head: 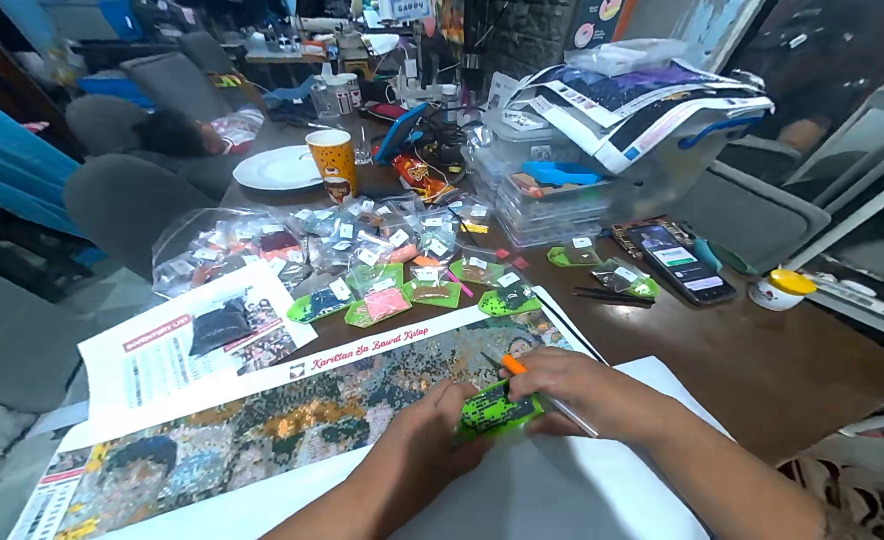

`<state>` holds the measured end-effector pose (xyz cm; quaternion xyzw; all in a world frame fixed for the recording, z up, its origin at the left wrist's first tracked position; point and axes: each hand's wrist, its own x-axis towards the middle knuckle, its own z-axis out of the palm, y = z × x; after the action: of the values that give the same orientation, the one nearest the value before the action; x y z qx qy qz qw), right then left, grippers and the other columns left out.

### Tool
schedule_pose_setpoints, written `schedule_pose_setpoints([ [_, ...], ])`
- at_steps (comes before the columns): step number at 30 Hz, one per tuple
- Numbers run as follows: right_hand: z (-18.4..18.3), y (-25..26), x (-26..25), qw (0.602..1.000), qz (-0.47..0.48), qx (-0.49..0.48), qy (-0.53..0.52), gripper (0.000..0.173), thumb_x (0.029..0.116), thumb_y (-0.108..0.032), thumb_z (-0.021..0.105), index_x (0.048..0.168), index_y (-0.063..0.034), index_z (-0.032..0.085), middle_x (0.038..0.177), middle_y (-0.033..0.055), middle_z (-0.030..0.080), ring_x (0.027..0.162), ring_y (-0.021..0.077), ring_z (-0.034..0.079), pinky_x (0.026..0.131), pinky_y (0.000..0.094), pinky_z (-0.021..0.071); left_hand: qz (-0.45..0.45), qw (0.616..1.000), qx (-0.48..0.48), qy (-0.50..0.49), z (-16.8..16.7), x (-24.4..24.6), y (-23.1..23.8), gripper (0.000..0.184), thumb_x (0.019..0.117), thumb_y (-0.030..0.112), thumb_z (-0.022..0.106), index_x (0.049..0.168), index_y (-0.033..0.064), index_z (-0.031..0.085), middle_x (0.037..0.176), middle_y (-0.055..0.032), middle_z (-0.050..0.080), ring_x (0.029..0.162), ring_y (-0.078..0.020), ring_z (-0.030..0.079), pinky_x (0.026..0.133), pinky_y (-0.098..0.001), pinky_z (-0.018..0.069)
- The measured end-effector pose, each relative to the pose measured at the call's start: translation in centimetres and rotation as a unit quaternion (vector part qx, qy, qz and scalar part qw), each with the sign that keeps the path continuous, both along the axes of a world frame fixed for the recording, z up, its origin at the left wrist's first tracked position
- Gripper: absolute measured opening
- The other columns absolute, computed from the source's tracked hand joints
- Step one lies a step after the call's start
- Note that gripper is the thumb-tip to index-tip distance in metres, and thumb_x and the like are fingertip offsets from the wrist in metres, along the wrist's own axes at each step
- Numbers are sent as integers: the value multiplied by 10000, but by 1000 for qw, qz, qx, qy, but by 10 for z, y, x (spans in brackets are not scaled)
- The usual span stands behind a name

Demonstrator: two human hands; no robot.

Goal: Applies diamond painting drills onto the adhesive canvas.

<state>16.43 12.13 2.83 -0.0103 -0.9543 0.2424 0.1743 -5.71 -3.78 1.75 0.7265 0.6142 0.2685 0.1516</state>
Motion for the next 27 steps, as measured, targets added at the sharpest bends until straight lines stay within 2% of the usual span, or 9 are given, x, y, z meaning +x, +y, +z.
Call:
schedule_pose_setpoints([
  [2,0,-1,0,1000,-7,7,1,231,938,-272,722,1082,-92,710,1091,80,703,1072,194,662,943,352,552,7,1000,-23,-16,2,0,0,506,910,373,735,1293,60,632,1108,-119,698,929,-206,708,812,-360,603],
  [4,1,0,0,1000,-23,12,8,215,917,-251,741,1065,-97,722,1067,66,705,1047,172,668,926,317,558,7,999,-26,-40,-2,-2,1,672,881,395,767,1402,30,548,1134,-122,702,956,-195,705,850,-366,597],
  [8,2,3,4,999,-3,-35,21,228,922,-259,737,1082,-98,709,1084,63,705,1076,151,658,936,298,550,12,996,-57,-66,1,-3,2,954,806,450,828,1520,1,381,1018,-97,692,883,-176,687,820,-373,596],
  [10,2,1,3,999,-7,-43,22,221,893,-208,766,1073,-92,712,1073,64,707,1059,149,663,931,296,556,10,996,-50,-69,1,-3,1,966,788,436,845,1517,0,384,1007,-87,693,873,-163,687,808,-352,598],
  [13,2,3,5,999,-12,-44,24,237,887,-240,768,1068,-98,710,1067,44,707,1057,127,658,926,272,550,9,997,-46,-68,0,-2,1,959,782,414,854,1512,-3,393,1058,-111,710,920,-187,709,832,-379,605],
  [18,1,2,4,997,0,-76,12,263,889,-198,775,1108,-74,699,1123,93,710,1105,177,660,970,327,542,10,994,-80,-69,7,-2,1,962,785,407,856,1516,-10,391,1085,-131,706,941,-211,705,854,-398,598],
  [22,1,4,4,996,-4,-89,3,267,882,-177,776,1115,-69,704,1142,99,712,1143,189,655,1000,335,534,4,991,-106,-87,8,-3,2,946,789,406,856,1525,36,391,1107,-109,697,964,-193,696,871,-389,594],
  [25,-1,5,6,995,8,-101,2,276,881,-177,784,1121,-77,688,1133,89,711,1141,182,652,1010,347,530,-6,991,-87,-100,5,-5,1,866,782,396,863,1469,35,478,1135,-123,691,955,-191,687,856,-386,593],
  [27,-2,3,6,997,3,-75,0,278,870,-181,796,1111,-84,695,1116,79,720,1114,184,665,1001,367,533,-12,991,-92,-100,5,-5,2,780,795,397,855,1419,47,543,1208,-126,674,1013,-179,684,895,-362,584],
])
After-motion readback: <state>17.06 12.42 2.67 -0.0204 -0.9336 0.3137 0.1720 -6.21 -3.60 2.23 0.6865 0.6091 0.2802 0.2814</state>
